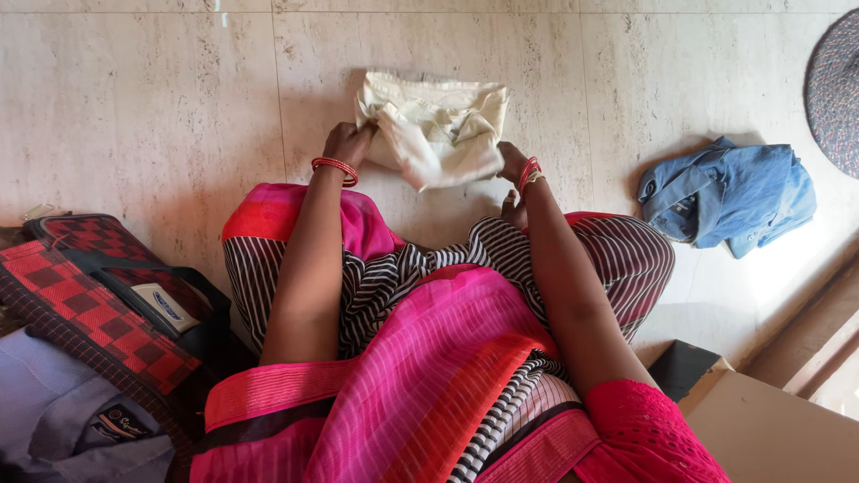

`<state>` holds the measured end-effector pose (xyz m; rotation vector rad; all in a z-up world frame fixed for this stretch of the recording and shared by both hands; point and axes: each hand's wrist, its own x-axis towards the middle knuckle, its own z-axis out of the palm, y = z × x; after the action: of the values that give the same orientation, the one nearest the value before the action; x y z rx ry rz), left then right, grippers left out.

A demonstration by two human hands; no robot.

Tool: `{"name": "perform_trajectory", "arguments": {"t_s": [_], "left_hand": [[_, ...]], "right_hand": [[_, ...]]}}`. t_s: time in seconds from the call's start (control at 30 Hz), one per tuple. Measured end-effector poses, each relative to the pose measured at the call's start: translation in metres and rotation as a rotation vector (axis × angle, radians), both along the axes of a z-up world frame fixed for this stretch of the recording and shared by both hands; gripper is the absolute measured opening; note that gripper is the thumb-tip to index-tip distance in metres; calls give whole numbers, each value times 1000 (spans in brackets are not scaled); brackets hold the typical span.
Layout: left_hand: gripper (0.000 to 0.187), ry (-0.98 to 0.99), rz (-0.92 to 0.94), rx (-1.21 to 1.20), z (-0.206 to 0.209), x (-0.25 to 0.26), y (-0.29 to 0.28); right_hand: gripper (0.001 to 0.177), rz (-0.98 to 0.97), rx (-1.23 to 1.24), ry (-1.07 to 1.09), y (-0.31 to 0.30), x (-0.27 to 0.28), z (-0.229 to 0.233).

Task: The person folds a white shirt on the floor by smoothing it, folding the sleeves across the back, folding the sides inward, and then bringing the bottom up to the collar before placing it into a bag.

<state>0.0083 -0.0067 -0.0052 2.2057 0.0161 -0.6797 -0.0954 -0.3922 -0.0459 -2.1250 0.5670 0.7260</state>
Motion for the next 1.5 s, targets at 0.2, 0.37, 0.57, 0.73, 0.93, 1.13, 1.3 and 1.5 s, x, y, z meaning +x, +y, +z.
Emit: {"name": "perform_trajectory", "arguments": {"t_s": [0.2,0.37,0.57,0.73,0.93,1.13,1.3,1.5], "left_hand": [[79,-35,231,61,-49,15,-10],[73,-68,442,-124,-11,-8,-11],[48,-347,354,-101,7,-29,-14],[29,-384,456,-570,-36,-7,-8],[19,-326,692,-916,-51,7,-7],[15,-652,604,-295,-28,-1,-12],[19,-1002,164,-58,37,-57,-44],[71,-541,-332,397,6,-78,-70]], "right_hand": [[85,-261,47,89,26,9,-12],[90,-311,40,-28,11,5,-17],[72,-403,149,-661,17,-8,10],[36,-546,767,-647,20,-13,30],[31,-554,394,-797,24,1,4],[18,-353,-309,-1054,66,-15,60],[18,83,-428,-1009,142,-37,92],[55,413,-382,-906,171,-42,62]]}}
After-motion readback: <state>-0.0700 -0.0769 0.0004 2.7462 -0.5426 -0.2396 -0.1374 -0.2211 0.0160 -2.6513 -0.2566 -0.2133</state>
